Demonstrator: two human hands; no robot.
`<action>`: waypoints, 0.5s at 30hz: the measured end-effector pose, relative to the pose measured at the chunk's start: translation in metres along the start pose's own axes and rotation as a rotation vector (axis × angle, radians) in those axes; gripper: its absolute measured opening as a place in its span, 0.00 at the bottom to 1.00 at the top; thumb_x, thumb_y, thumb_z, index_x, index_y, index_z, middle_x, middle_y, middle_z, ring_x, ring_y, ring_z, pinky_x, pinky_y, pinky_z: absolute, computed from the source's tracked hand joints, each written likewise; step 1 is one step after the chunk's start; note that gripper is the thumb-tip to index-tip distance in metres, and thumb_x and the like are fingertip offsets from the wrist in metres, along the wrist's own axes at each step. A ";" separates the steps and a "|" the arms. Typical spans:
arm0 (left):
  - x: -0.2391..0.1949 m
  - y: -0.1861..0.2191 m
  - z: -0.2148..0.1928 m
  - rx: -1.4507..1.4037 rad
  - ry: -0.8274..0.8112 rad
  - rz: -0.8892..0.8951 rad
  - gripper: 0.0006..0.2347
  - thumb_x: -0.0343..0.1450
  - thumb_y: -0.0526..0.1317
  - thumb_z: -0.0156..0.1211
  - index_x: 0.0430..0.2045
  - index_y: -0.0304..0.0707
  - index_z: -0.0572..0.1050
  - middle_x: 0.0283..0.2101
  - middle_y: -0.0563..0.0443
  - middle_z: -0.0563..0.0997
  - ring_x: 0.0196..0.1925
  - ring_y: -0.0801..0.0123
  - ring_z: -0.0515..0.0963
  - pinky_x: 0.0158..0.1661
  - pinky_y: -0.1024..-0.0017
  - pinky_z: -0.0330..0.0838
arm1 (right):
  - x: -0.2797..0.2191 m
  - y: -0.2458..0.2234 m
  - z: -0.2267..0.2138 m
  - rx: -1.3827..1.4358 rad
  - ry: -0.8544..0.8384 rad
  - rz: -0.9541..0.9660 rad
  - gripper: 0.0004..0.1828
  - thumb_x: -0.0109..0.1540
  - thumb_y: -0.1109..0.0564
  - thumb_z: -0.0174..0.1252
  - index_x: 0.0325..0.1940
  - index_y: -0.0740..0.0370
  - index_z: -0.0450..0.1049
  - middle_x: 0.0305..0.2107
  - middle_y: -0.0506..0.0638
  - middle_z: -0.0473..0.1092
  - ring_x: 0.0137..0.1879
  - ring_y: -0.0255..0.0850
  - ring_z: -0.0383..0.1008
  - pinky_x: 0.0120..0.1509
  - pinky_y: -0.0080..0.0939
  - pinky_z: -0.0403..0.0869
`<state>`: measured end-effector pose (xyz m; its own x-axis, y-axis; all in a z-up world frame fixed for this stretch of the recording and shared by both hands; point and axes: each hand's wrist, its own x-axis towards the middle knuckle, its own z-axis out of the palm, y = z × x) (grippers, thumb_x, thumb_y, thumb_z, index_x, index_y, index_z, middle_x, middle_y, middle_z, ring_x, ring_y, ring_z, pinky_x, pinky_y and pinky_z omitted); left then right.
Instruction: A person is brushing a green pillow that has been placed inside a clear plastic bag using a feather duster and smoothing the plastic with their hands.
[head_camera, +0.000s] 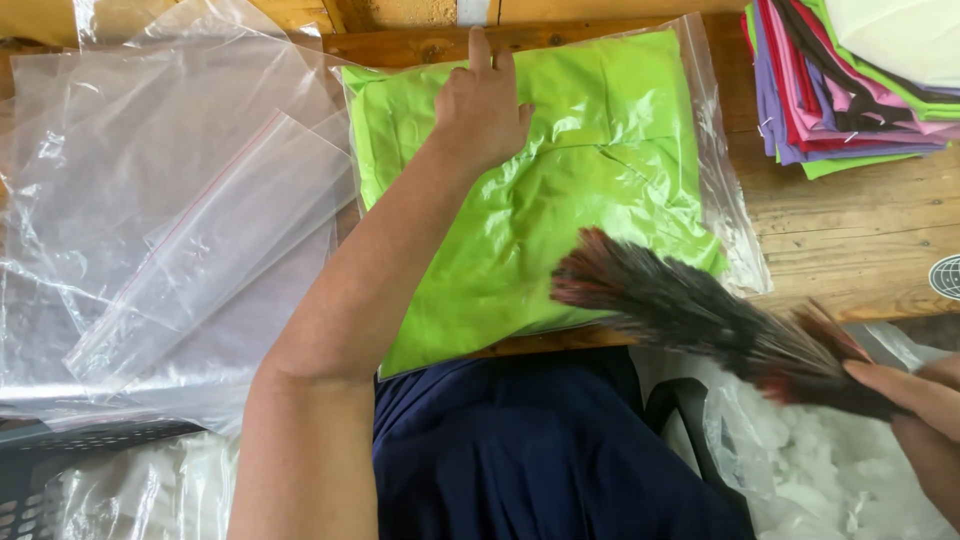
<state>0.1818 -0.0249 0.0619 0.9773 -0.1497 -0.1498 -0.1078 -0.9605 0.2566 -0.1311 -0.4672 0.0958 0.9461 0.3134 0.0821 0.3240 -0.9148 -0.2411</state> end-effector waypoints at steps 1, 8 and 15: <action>0.006 -0.005 0.007 -0.001 -0.005 -0.001 0.31 0.76 0.53 0.56 0.69 0.32 0.54 0.74 0.32 0.41 0.45 0.47 0.78 0.38 0.58 0.81 | -0.006 0.002 0.002 0.002 -0.005 0.002 0.31 0.60 0.66 0.50 0.67 0.50 0.73 0.39 0.50 0.70 0.44 0.42 0.72 0.58 0.40 0.69; 0.040 -0.014 0.019 -0.010 -0.011 -0.080 0.31 0.74 0.63 0.58 0.58 0.33 0.63 0.55 0.39 0.68 0.42 0.55 0.79 0.38 0.59 0.79 | 0.017 -0.049 0.017 -0.142 0.051 0.093 0.26 0.57 0.70 0.55 0.55 0.51 0.81 0.27 0.48 0.66 0.28 0.46 0.68 0.38 0.44 0.69; -0.012 0.023 -0.029 -0.240 0.333 0.093 0.15 0.70 0.46 0.68 0.42 0.37 0.73 0.42 0.47 0.78 0.36 0.60 0.83 0.33 0.62 0.83 | 0.061 -0.103 0.030 -0.581 -0.109 0.204 0.29 0.58 0.48 0.56 0.63 0.24 0.73 0.40 0.38 0.70 0.31 0.46 0.79 0.33 0.48 0.79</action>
<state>0.1728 -0.0388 0.0972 0.9754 -0.1110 0.1907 -0.1908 -0.8585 0.4760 -0.1065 -0.3459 0.0966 0.9934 0.1135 -0.0169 0.1128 -0.9386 0.3260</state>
